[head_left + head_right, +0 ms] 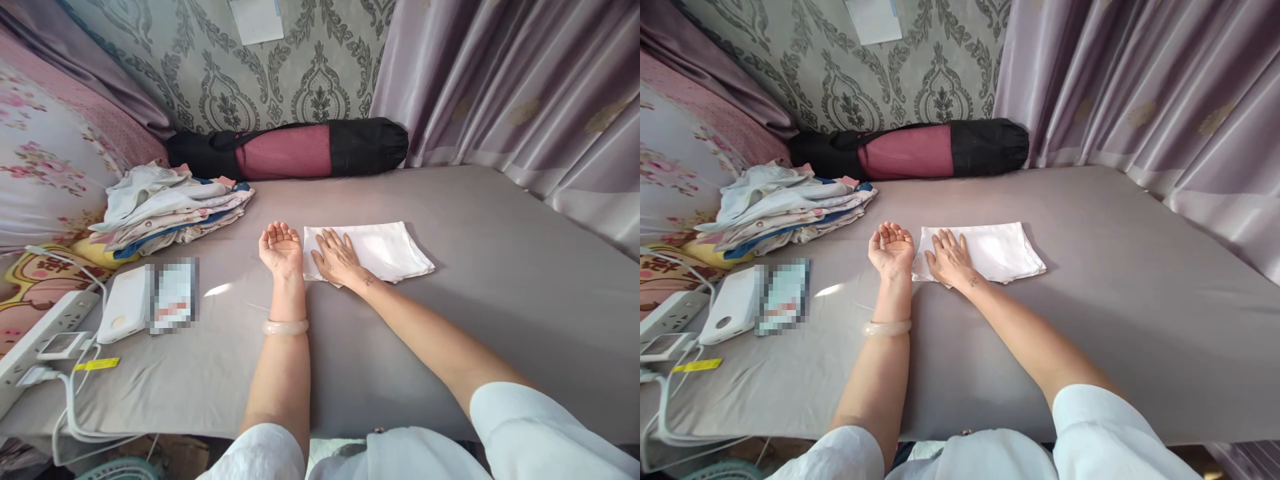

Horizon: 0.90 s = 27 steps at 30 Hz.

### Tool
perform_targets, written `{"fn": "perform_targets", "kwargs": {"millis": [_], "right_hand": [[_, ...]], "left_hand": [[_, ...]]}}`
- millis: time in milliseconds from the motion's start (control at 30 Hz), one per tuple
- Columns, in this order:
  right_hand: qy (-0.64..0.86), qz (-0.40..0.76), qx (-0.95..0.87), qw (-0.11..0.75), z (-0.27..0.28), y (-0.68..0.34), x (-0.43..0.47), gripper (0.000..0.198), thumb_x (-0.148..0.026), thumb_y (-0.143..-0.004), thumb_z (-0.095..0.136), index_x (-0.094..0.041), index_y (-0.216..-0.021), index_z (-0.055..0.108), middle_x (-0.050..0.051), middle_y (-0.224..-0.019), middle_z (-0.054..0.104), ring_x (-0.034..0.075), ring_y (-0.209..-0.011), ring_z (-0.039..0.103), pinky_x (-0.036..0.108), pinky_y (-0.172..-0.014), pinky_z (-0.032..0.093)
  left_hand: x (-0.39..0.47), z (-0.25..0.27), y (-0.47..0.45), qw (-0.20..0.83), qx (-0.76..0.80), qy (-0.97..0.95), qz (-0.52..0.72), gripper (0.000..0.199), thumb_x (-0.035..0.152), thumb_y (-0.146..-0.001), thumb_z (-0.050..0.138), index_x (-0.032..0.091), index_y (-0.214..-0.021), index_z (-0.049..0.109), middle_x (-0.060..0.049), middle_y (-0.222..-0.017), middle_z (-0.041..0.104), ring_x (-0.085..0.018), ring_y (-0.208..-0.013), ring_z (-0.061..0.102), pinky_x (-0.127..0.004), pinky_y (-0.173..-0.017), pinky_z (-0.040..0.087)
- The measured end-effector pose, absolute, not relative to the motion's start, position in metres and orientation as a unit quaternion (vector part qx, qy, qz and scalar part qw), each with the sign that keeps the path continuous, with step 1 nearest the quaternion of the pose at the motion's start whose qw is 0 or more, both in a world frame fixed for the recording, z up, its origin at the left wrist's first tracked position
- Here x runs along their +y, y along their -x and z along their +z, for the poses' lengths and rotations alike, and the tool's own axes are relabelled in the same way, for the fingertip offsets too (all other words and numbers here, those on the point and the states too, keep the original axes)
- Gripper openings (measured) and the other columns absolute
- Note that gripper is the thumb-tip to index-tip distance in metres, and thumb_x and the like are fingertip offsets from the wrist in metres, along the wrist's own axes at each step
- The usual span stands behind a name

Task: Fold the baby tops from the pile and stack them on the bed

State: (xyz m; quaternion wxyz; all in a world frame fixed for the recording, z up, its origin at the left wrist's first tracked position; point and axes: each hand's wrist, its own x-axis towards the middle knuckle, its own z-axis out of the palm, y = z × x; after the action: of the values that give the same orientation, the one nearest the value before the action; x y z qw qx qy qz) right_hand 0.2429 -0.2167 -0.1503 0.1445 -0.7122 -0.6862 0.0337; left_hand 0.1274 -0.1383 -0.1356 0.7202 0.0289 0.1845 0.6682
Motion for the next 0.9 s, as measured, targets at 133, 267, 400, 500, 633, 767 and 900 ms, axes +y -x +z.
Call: {"fn": "perform_targets", "kwargs": {"millis": [133,267,400,500,633,767,900], "right_hand": [[0.714,0.027,-0.684,0.149,-0.155,-0.242,-0.216,0.057,-0.039,-0.101,0.031,-0.009,-0.149,0.041,0.016,-0.158,0.034,0.03,-0.147,0.025,0.053,-0.119,0.012],[0.709,0.032,-0.687,0.156,-0.151,-0.242,-0.216,0.056,-0.037,-0.101,0.03,-0.009,-0.148,0.042,0.016,-0.157,0.035,0.029,-0.147,0.026,0.051,-0.12,0.012],[0.704,0.081,-0.687,0.16,-0.143,-0.254,-0.219,0.055,-0.029,-0.101,0.025,-0.008,-0.149,0.039,0.015,-0.159,0.032,0.025,-0.149,0.023,0.045,-0.12,0.016],[0.718,0.079,-0.675,0.153,-0.138,-0.272,-0.224,0.056,-0.028,-0.1,0.024,-0.008,-0.151,0.036,0.014,-0.161,0.028,0.024,-0.15,0.019,0.045,-0.12,0.015],[0.74,0.034,-0.66,0.125,-0.137,-0.293,-0.232,0.056,-0.032,-0.101,0.025,-0.008,-0.15,0.038,0.016,-0.161,0.027,0.027,-0.15,0.018,0.05,-0.121,0.011],[0.745,0.028,-0.656,0.118,-0.141,-0.297,-0.238,0.058,-0.039,-0.102,0.027,-0.01,-0.149,0.04,0.016,-0.159,0.031,0.028,-0.149,0.023,0.052,-0.12,0.014],[0.745,0.033,-0.654,0.123,-0.143,-0.294,-0.24,0.058,-0.041,-0.102,0.028,-0.011,-0.149,0.041,0.015,-0.158,0.034,0.028,-0.147,0.026,0.052,-0.119,0.015]], "left_hand": [[-0.139,-0.136,-0.128,0.717,0.201,-0.042,0.666,0.031,0.025,-0.092,0.042,0.018,-0.072,0.064,-0.004,-0.078,0.07,-0.012,-0.08,0.067,-0.023,-0.075,0.05],[-0.144,-0.132,-0.132,0.735,0.198,-0.033,0.647,0.031,0.025,-0.092,0.043,0.019,-0.07,0.064,-0.001,-0.074,0.069,-0.01,-0.073,0.066,-0.022,-0.07,0.049],[-0.148,-0.128,-0.136,0.752,0.194,-0.029,0.63,0.029,0.024,-0.092,0.044,0.019,-0.07,0.063,0.0,-0.072,0.068,-0.009,-0.068,0.065,-0.021,-0.067,0.048],[-0.15,-0.128,-0.139,0.753,0.206,-0.053,0.623,0.028,0.023,-0.091,0.044,0.019,-0.07,0.063,-0.001,-0.072,0.068,-0.009,-0.069,0.065,-0.021,-0.066,0.047],[-0.15,-0.128,-0.142,0.762,0.208,-0.062,0.61,0.026,0.021,-0.089,0.045,0.018,-0.071,0.064,-0.001,-0.072,0.069,-0.01,-0.068,0.065,-0.021,-0.065,0.048],[-0.149,-0.131,-0.143,0.77,0.205,-0.072,0.6,0.025,0.022,-0.088,0.046,0.018,-0.072,0.065,-0.002,-0.072,0.07,-0.01,-0.068,0.066,-0.021,-0.065,0.05],[-0.147,-0.137,-0.143,0.761,0.211,-0.104,0.605,0.02,0.023,-0.086,0.05,0.019,-0.072,0.064,-0.001,-0.071,0.07,-0.01,-0.067,0.067,-0.02,-0.064,0.05]]}}
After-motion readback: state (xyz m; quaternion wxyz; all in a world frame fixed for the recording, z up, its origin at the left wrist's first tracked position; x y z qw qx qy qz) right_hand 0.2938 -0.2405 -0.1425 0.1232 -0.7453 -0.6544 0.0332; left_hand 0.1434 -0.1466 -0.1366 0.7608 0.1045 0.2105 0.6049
